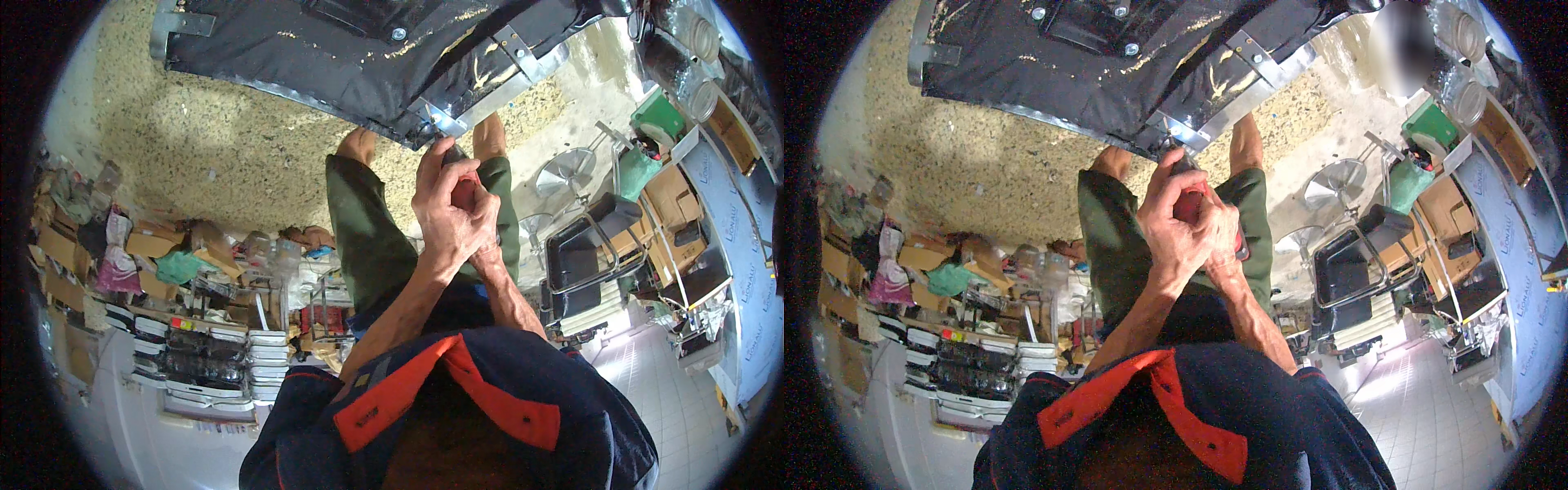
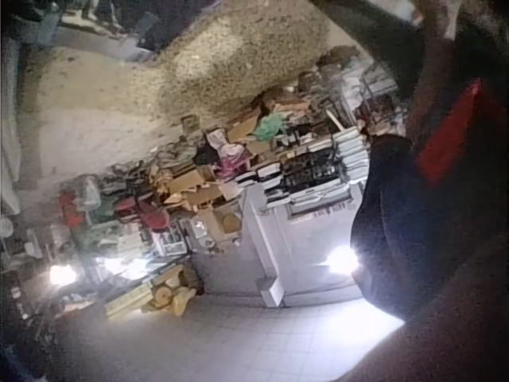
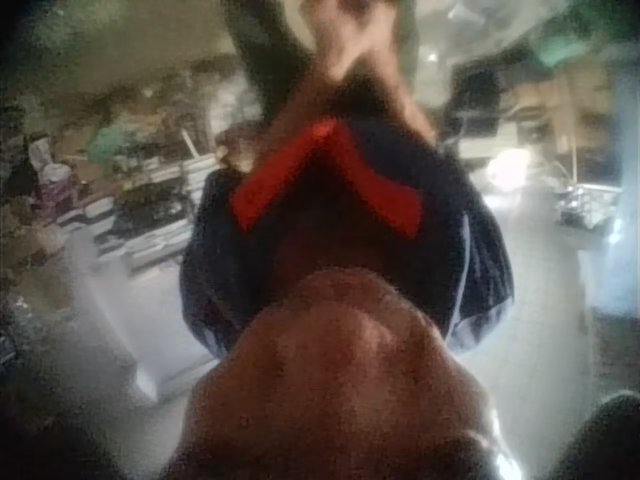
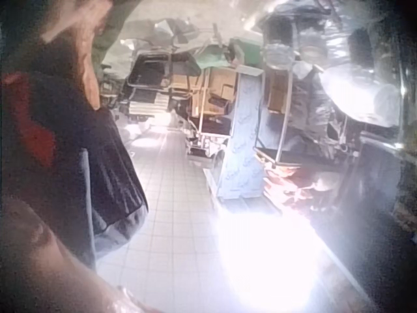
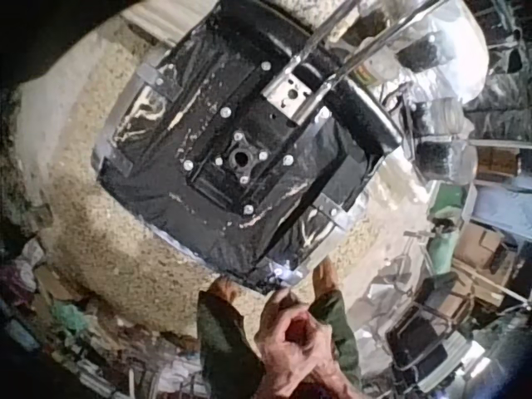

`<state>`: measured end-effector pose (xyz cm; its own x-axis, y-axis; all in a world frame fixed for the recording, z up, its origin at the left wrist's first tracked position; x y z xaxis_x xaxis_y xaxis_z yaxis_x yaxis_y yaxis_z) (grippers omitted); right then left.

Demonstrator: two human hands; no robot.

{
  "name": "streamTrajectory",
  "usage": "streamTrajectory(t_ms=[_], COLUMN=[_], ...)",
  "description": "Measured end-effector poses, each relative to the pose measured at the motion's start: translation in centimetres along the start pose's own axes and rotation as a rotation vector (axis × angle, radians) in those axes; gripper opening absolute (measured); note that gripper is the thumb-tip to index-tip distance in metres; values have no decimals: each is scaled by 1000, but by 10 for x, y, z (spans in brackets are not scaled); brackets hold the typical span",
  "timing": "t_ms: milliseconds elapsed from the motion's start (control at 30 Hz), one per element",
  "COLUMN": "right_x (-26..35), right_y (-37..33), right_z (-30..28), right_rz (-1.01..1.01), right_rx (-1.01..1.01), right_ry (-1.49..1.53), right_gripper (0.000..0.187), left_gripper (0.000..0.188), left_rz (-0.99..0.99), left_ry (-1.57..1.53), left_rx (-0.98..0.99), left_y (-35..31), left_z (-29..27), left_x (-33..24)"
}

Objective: The person uses a red cordless drill to fasten screws into a black object with metal brackets. They repeatedly pick up screws from a nearby surface and drive them into place, securing the brackets to the object.

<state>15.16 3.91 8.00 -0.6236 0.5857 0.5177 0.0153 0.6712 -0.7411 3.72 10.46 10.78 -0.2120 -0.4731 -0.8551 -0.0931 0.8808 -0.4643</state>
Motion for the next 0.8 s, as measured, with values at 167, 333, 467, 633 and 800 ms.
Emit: streamTrajectory(t_ms=[167, 333, 467, 633, 800], right_x=[6, 6, 7, 1, -2], right_y=[4, 10, 13, 16, 15], right_z=[-1, -3, -3, -1, -1], right_rz=[-17, -48, -64, -2, -36], right_rx=[6, 12, 32, 53, -23], right_ry=[-22, -80, -120, -154, 16], right_gripper=[27, 23, 23, 26, 22], left_gripper=[30, 32, 32, 32, 32], left_rz=[-11, 6, -2, -36, -10], left_ry=[11, -30, -38, -78, -36], left_rx=[16, -6, -23, -20, -20], left_y=[2, 5, 6, 8, 10], left_z=[1, 0, 0, 1, 2], left_x=[6, 8, 9, 13, 11])
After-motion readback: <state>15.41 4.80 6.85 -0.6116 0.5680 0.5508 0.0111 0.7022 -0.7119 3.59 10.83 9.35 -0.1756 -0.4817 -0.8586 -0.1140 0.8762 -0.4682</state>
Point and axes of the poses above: each hand's wrist, its own y-axis towards the middle knuckle, its own z-axis out of the palm, x = y × z, the point moved 8 cm from there along y, towards the middle knuckle, and after that the axes turned 5 degrees about x, right-handed, at the moved point
